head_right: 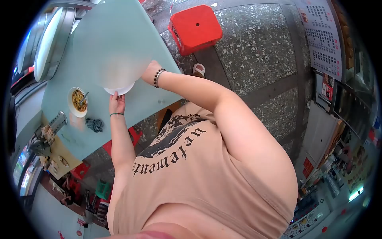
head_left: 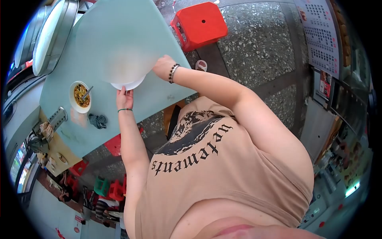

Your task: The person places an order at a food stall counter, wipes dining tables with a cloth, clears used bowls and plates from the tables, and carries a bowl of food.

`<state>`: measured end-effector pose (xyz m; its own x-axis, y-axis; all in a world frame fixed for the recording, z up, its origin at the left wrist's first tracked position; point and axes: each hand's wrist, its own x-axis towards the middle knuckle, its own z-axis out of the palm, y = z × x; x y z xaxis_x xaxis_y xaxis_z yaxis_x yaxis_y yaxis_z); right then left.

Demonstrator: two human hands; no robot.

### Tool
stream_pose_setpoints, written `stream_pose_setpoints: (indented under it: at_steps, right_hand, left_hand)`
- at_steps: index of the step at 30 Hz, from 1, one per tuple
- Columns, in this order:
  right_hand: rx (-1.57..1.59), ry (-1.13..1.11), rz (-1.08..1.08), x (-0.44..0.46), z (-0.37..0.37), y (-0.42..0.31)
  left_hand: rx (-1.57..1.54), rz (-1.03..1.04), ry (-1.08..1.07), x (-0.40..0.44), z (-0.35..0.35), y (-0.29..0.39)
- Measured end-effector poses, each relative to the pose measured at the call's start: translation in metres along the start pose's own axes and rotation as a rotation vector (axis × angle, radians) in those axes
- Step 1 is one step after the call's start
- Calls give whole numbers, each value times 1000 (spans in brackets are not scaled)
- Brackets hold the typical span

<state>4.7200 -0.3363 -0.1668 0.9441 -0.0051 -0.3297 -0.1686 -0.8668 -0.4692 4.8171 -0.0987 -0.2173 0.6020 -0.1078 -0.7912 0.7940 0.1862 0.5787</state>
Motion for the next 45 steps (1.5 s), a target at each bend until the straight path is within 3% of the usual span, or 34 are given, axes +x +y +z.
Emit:
stream_pose_setpoints:
  at_steps: [3,5,8,13,20,27,33,41,45]
  right_hand:
    - [86,51,-13,-98,-35,115]
    - [161,163,-55,-147,-52,152]
    - [269,375,-105,-174,-66,173]
    - [291,421,74,-212,-113,199]
    - [421,313,145,-192,-141,190]
    - [306,226,44,-174,-157,200]
    - [258,184,-9,-148,-155,196]
    - [47,167,-48,-103,-167,206]
    - [-88,13,-179,-77,-148,222]
  left_hand:
    - [31,0,-11,-57,102,-82]
    - [-31,58,-114,-82,136,-108]
    - [-27,79,-194,-83,134,-94]
    - [-15,138,-103,-122,128,-78]
    - [-162,257,-54,-181,103,-74]
    - [-281,232,-91,-211,114,-97]
    - [-307,146,-89,-191,140,-134]
    - [-484,-50,-119,-149,180,-232]
    - [-637,-104,-32,-115,188,-263]
